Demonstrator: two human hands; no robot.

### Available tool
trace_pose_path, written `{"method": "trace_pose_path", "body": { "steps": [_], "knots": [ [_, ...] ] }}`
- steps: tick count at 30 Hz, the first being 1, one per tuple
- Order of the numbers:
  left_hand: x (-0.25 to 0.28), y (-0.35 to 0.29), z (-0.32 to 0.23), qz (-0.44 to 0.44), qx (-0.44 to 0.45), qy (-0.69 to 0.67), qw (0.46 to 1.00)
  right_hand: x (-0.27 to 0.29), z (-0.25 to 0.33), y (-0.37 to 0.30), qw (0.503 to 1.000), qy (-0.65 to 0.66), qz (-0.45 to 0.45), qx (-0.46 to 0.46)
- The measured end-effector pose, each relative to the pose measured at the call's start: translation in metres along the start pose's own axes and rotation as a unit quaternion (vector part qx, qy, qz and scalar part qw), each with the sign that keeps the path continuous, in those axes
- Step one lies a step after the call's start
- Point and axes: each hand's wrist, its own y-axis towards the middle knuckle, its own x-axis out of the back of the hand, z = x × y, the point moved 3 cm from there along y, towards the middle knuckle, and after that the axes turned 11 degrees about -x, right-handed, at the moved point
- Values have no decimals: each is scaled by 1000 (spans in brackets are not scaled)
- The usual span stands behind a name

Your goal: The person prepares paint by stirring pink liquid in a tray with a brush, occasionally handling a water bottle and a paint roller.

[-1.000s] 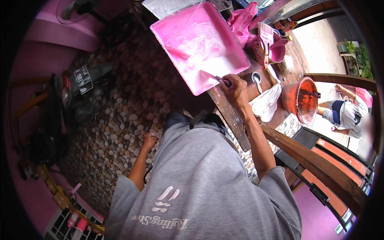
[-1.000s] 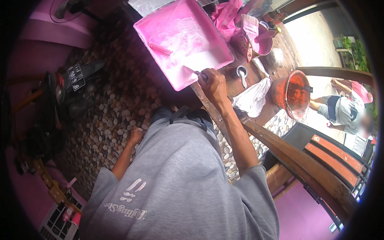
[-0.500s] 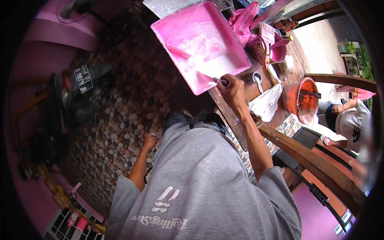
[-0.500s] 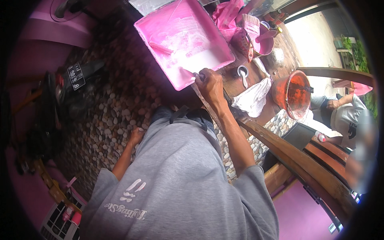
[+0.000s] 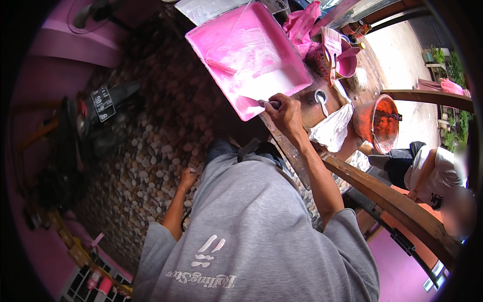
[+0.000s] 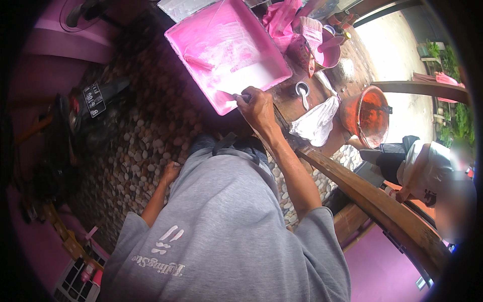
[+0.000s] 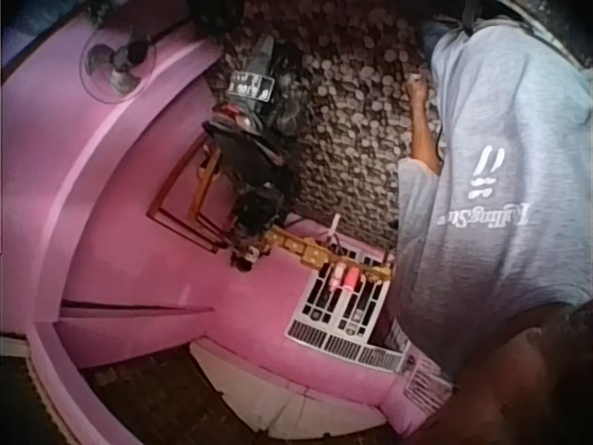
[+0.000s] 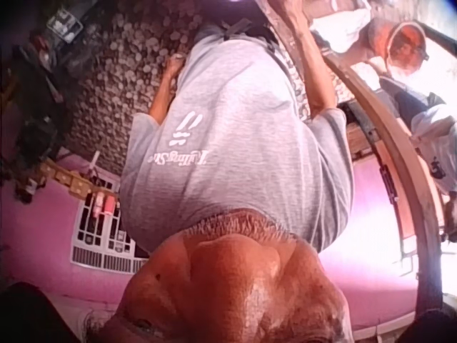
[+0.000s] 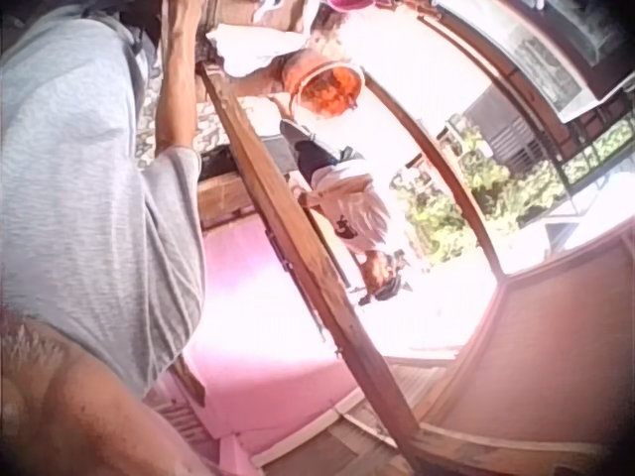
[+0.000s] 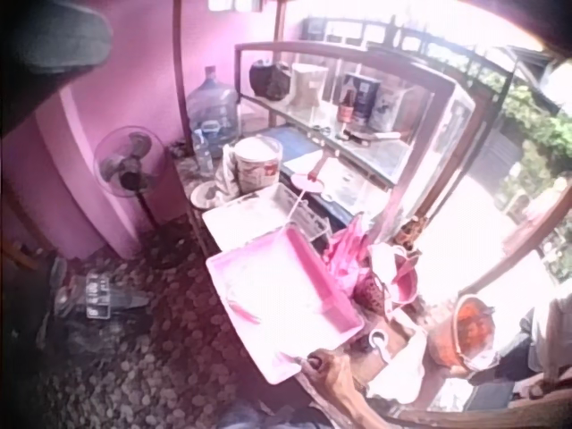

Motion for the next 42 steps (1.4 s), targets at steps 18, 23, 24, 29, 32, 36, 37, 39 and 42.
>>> {"method": "trace_pose_path", "body": {
  "steps": [18,23,24,29,32,36,37,39,42],
  "knots": [
    [-2,5,17,-9,1,6,1000,66,-43,41,991,-107,-70,-50],
    [4,4,1,21,31,-8,999,77,-51,43,986,-120,-110,29],
    [4,3,1,20,32,-9,999,77,-55,45,986,-120,-109,30],
    [2,4,1,24,42,-10,999,72,-68,44,961,-214,-135,111],
    [1,5,4,24,39,20,999,73,-54,39,992,-94,-77,41],
    [-2,11,19,21,30,6,999,75,-52,47,968,-184,-146,93],
    [-3,12,26,14,18,12,1000,72,-54,50,965,-206,-139,88],
    [-5,14,39,4,8,18,1000,73,-55,49,973,-180,-117,88],
    [-7,14,50,6,-26,20,999,74,-53,50,991,-96,-77,56]
  ]
}}
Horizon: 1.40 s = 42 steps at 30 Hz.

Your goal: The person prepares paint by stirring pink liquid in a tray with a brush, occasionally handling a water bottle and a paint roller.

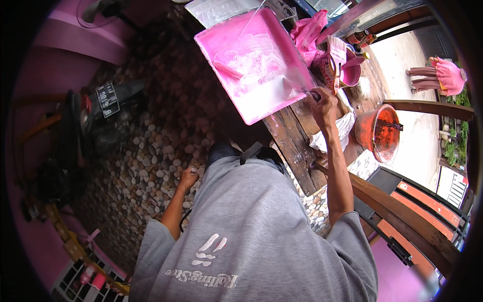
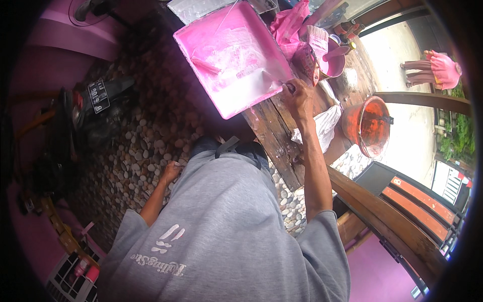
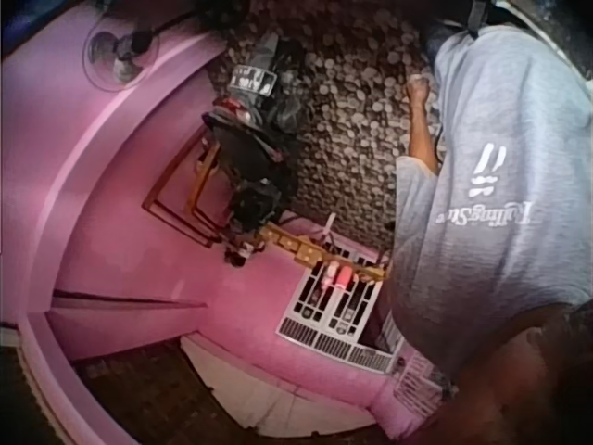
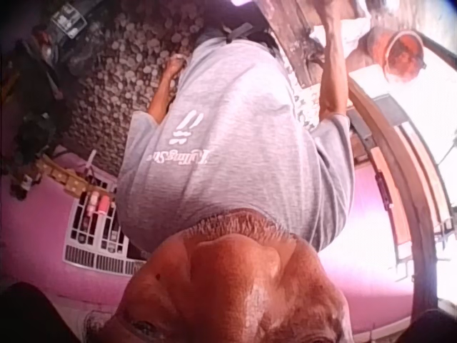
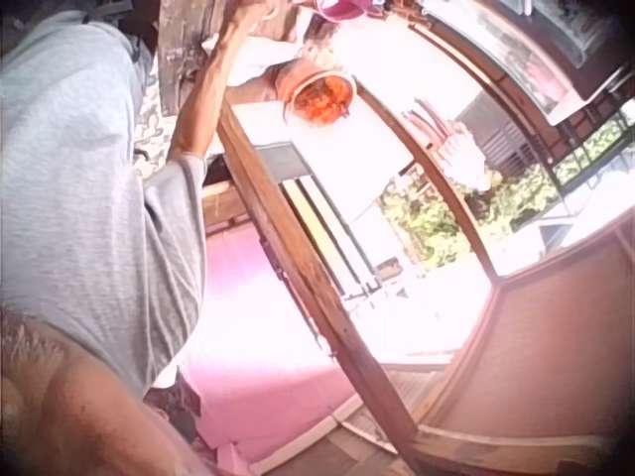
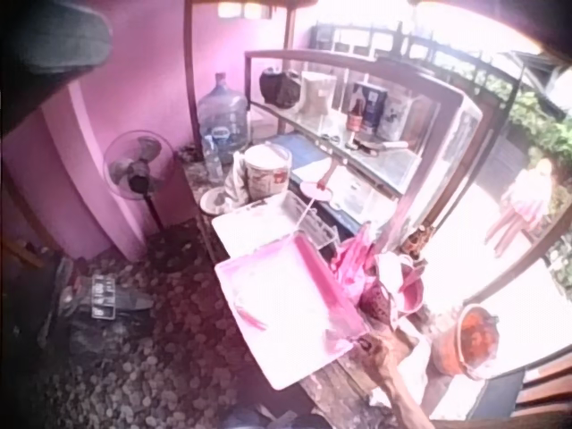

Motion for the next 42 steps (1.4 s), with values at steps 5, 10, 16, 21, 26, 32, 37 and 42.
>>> {"method": "trace_pose_path", "body": {
  "steps": [5,10,16,21,26,32,37,42],
  "knots": [
    [2,-2,-24,4,22,-4,1000,-1,0,0,995,-92,-37,15],
    [6,-8,-36,5,37,-11,999,-15,16,-15,997,-42,6,62],
    [6,-9,-42,0,30,-23,999,-37,43,-35,994,3,65,91],
    [5,-8,-39,12,35,-37,999,-54,67,-57,981,-31,140,133],
    [2,-8,-27,16,51,-20,998,-59,73,-68,969,-43,173,171],
    [4,-10,-37,25,68,-44,996,-42,69,-61,953,-55,223,199],
    [-1,-12,-28,20,63,-56,996,-35,72,-44,986,53,149,49],
    [-3,-11,-34,20,80,-61,995,-60,60,-39,988,68,129,-56]
  ]
}}
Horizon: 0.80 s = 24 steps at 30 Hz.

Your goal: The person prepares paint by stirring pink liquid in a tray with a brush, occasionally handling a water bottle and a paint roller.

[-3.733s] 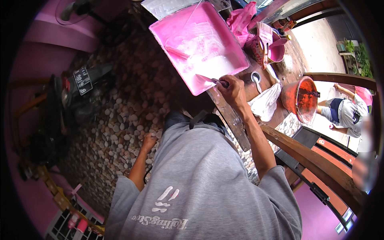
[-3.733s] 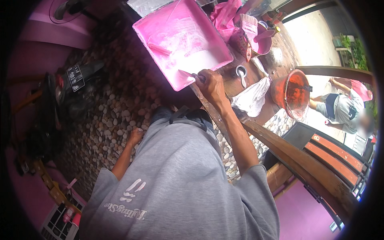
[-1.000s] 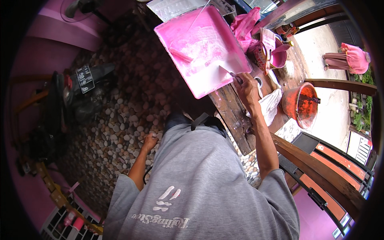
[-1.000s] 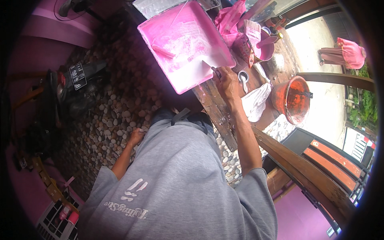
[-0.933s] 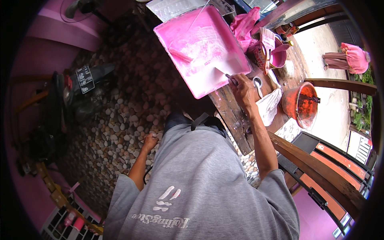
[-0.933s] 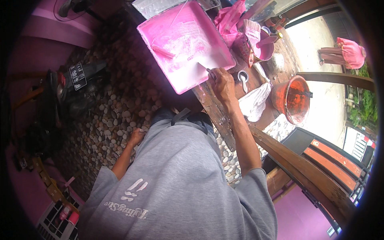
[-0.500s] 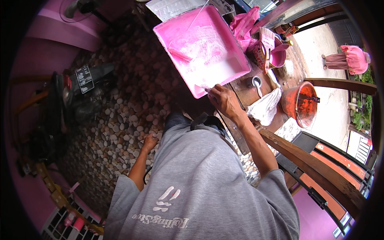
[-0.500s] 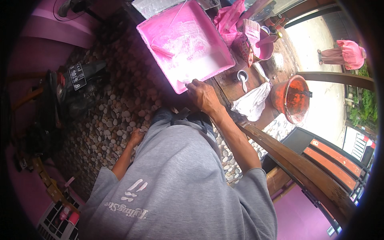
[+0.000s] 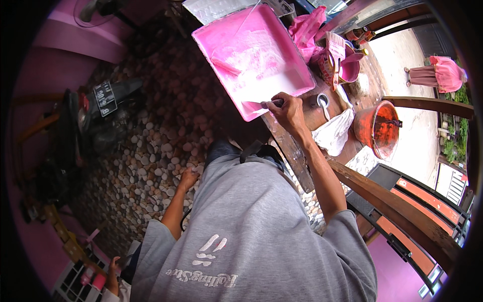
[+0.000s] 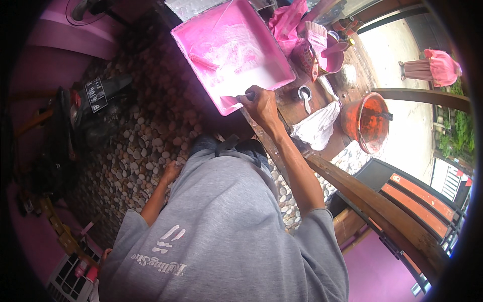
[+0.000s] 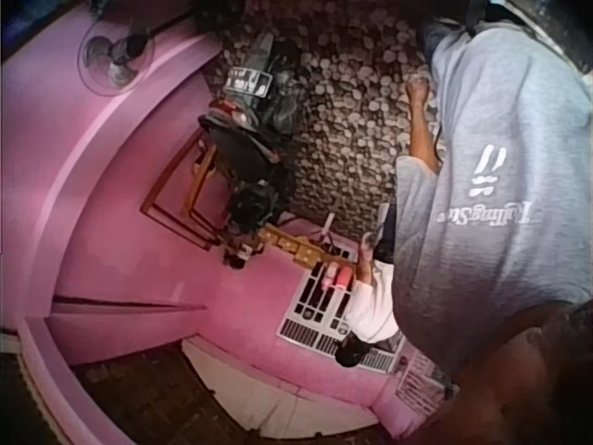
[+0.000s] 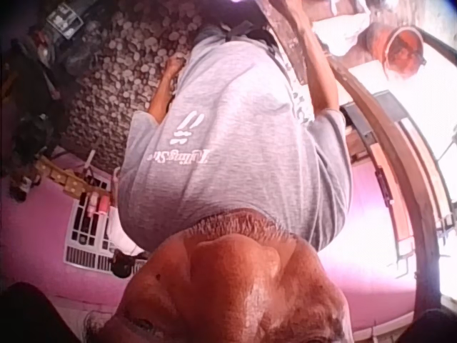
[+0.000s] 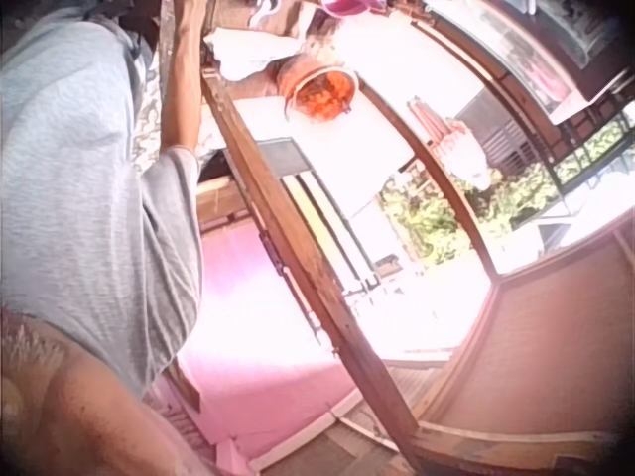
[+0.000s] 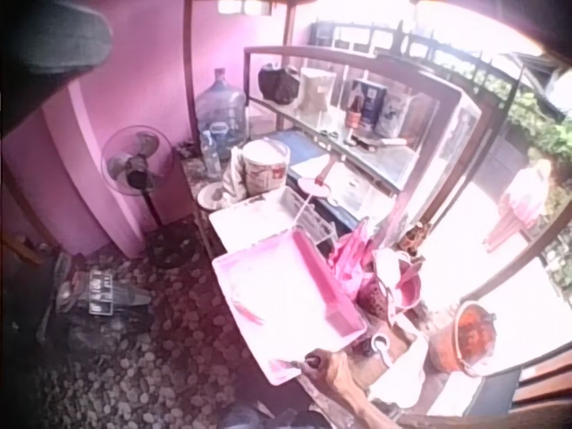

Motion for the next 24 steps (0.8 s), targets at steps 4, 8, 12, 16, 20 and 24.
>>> {"method": "trace_pose_path", "body": {
  "steps": [4,8,12,16,20,24],
  "knots": [
    [0,3,14,-12,-27,14,999,13,3,1,998,-5,-51,-34],
    [-3,-2,17,-5,-56,22,998,3,16,2,999,-8,-47,-15],
    [-1,-1,16,-5,-60,13,998,-7,9,7,1000,9,-27,5],
    [2,-2,13,-4,-6,3,1000,20,-4,9,995,-49,-89,-4],
    [1,-5,13,-5,-17,16,1000,51,-22,19,992,-48,-101,-52],
    [2,-9,5,-24,-70,12,997,71,-39,29,987,-64,-129,-78]
  ]
}}
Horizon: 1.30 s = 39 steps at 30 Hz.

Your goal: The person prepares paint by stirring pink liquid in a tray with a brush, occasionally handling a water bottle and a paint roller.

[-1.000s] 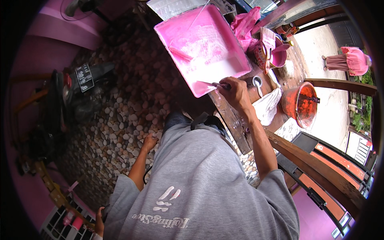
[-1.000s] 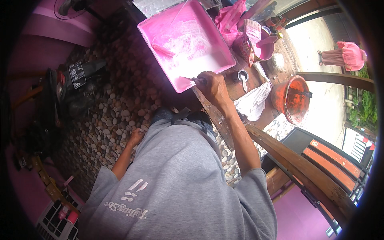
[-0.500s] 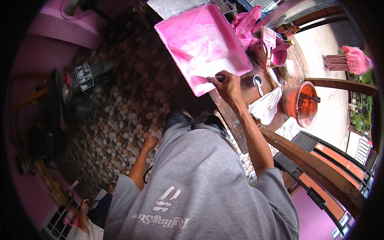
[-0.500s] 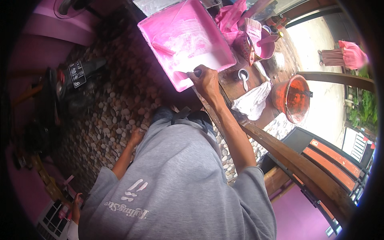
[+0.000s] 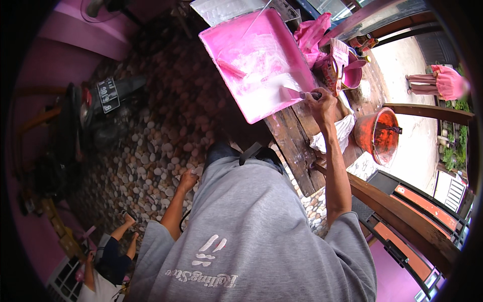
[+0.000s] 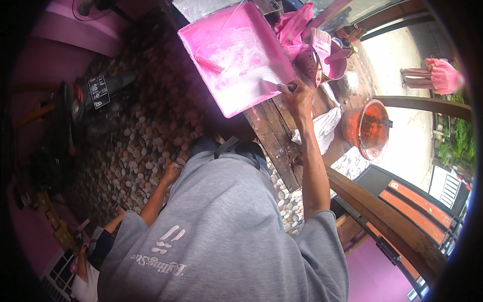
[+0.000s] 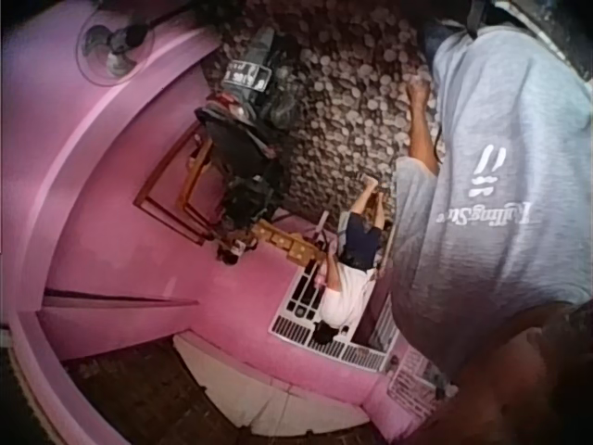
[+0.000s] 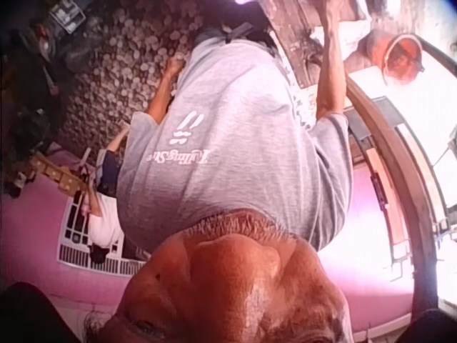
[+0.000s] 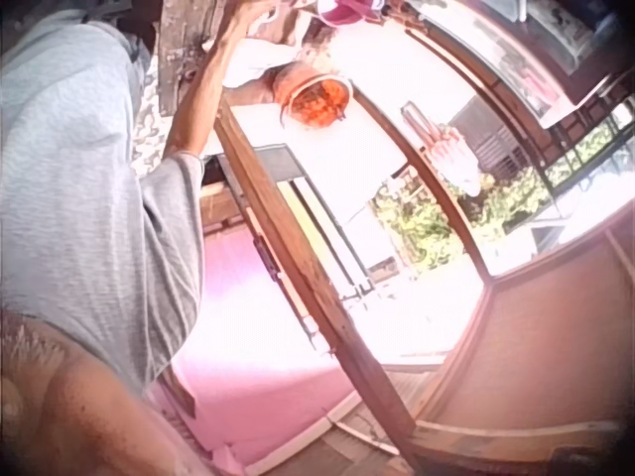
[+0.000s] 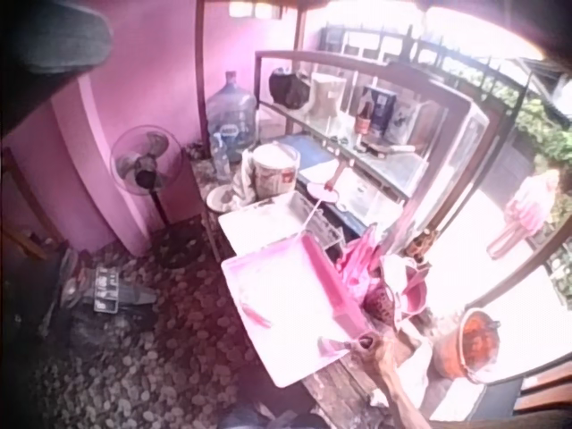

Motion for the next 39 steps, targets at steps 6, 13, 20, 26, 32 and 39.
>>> {"method": "trace_pose_path", "body": {
  "steps": [6,13,20,26,32,39],
  "knots": [
    [4,6,3,6,87,-24,996,4,-1,-2,988,-20,-64,141],
    [5,10,14,11,43,34,998,0,4,-17,987,-34,-41,152],
    [4,11,4,18,30,49,998,-1,-5,-8,982,-58,-50,172],
    [4,7,10,-4,-8,29,1000,5,2,0,988,-30,-77,129],
    [8,9,-19,34,23,66,997,0,-14,-2,991,-19,-24,131],
    [10,23,18,8,18,27,999,3,2,-5,989,-30,-46,134]
  ]
}}
